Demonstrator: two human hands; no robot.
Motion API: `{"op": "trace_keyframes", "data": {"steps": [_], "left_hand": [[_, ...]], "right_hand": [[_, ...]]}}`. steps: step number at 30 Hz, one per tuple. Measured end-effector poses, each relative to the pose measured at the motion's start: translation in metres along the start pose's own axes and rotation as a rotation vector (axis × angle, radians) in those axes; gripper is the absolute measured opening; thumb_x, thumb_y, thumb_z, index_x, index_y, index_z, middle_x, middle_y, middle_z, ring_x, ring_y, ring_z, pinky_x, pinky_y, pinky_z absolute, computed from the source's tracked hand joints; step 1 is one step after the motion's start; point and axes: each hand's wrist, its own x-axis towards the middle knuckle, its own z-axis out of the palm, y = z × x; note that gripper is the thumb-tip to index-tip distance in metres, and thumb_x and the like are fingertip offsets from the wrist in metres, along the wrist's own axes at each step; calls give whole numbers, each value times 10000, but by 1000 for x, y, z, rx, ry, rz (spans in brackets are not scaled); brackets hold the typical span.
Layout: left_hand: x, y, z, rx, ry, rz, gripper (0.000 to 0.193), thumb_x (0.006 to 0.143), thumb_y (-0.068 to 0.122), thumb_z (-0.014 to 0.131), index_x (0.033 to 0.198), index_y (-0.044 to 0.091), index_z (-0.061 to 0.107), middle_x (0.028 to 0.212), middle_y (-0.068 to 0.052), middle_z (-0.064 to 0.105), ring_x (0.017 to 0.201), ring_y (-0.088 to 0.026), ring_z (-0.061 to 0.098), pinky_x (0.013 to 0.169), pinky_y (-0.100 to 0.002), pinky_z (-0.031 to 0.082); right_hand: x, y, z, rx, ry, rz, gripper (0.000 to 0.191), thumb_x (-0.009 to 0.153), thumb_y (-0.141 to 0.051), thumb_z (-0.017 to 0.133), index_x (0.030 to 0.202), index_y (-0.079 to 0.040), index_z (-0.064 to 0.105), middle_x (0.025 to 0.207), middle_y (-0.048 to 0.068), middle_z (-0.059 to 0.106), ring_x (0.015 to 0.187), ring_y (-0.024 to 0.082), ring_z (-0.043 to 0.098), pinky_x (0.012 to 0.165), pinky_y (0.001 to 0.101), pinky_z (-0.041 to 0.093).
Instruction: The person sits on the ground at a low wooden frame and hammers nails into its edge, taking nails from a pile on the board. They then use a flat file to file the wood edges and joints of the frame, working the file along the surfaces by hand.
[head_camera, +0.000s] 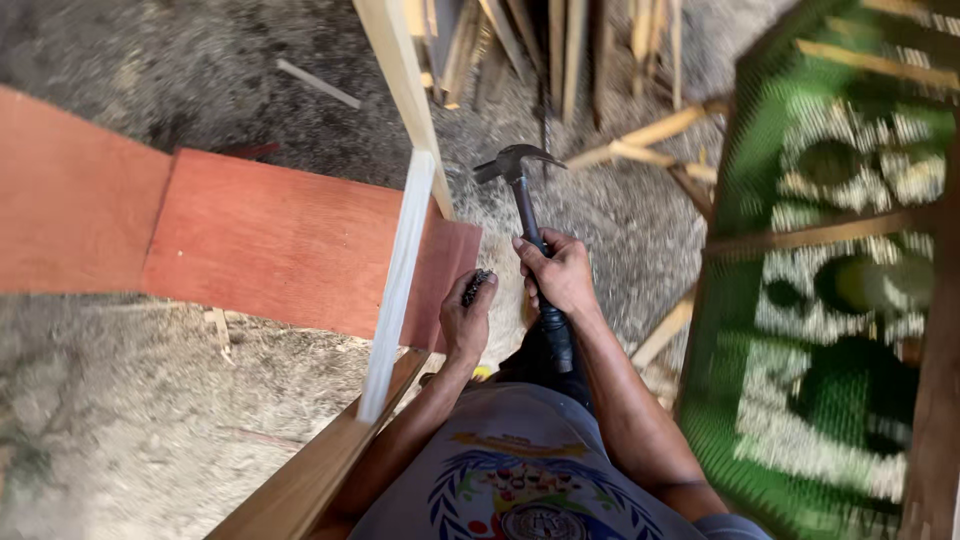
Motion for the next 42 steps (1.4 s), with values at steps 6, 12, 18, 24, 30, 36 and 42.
{"op": "trace_keyframes", "data": {"steps": [6,12,18,24,30,36,42], "left_hand": [[139,35,130,83,154,3,401,879,347,752,1117,25,748,951,-54,760,872,-123,690,788,-289,528],[230,92,206,5,200,-134,427,885,395,735,1135,49,748,919,-88,758,829,-151,675,744,-321,519],[293,131,194,-163,449,-48,387,906,337,728,1121,15,747,966,-56,776,886,-116,688,803,-275,521],[370,120,175,-413,725,-30,385,920,288,738,1123,-39,749,938,-67,724,851,-147,612,773,-300,497],[450,142,127,-384,1011,-9,394,930,303,722,1160,-14,695,905,-10,714,835,-97,594,748,-264,495],[479,149,101,-585,1266,-83,363,947,274,727,1144,-31,725,837,-22,648,723,-102,523,619,-266,430],[509,151,58,-692,1629,-108,353,926,261,728,1145,-16,728,886,-29,722,781,-88,616,686,-244,497]], "right_hand": [[175,-66,-66,-212,-174,-213,210,943,-212,729,837,-37,683,570,9,624,411,87,553,381,281,430],[290,-145,-109,-279,-398,-222,262,970,-207,704,818,-1,650,539,19,586,399,94,534,363,283,421],[346,-205,-74,-355,-547,-285,190,953,-201,724,871,-35,683,557,6,582,404,81,526,369,268,415],[427,-220,-12,-356,-758,-215,187,945,-177,725,874,-23,647,577,6,585,395,86,522,331,287,406],[508,-258,95,-473,-1019,-371,221,987,-196,729,885,-11,665,585,19,622,416,85,573,351,275,439],[548,-287,203,-597,-1264,-296,205,962,-227,714,977,-28,664,621,8,623,416,74,576,329,285,466],[564,-298,309,-746,-1533,-215,170,955,-191,703,942,-31,649,632,23,613,402,86,561,319,297,436]]}}
